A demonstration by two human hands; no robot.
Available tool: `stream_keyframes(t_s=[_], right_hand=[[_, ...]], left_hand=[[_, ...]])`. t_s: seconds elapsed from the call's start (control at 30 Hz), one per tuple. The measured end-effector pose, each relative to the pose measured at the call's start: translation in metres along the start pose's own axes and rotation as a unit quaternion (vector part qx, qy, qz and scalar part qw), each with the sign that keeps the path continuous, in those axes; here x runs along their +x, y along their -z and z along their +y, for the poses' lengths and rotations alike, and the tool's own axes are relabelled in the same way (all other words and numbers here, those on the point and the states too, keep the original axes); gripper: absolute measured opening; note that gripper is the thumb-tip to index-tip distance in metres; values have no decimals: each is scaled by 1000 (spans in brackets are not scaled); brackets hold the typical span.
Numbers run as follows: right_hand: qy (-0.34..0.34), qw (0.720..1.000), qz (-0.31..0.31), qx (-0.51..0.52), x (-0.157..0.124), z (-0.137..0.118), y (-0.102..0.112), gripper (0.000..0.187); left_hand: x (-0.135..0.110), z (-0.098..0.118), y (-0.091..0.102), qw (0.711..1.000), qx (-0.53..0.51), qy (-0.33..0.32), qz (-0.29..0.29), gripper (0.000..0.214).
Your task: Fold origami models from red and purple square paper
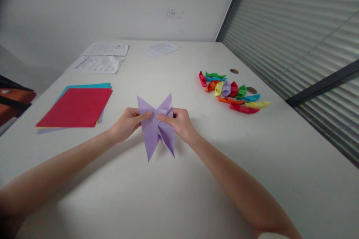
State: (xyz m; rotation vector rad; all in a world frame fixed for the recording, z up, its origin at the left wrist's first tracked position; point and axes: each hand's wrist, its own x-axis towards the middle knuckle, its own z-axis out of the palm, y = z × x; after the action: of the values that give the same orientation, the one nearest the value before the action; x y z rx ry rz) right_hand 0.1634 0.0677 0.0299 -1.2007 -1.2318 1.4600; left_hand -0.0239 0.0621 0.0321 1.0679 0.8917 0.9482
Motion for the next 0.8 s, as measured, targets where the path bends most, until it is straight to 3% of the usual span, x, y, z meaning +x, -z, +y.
stream_keyframes(t_s=[0.27, 0.47, 0.63, 0.8], right_hand=[[-9, 1000, -1, 28, 2, 0, 3, 38], [-6, 1000, 8, 23, 4, 3, 3, 36], [-11, 1000, -7, 17, 2, 7, 0, 41], [-6, 1000, -17, -9, 4, 7, 3, 41]], left_hand=[[3, 9, 4, 999, -7, 13, -39, 40], [5, 8, 5, 998, -57, 16, 2, 33], [1, 0, 1, 999, 37, 2, -2, 37], [7, -8, 7, 998, 54, 16, -37, 42]])
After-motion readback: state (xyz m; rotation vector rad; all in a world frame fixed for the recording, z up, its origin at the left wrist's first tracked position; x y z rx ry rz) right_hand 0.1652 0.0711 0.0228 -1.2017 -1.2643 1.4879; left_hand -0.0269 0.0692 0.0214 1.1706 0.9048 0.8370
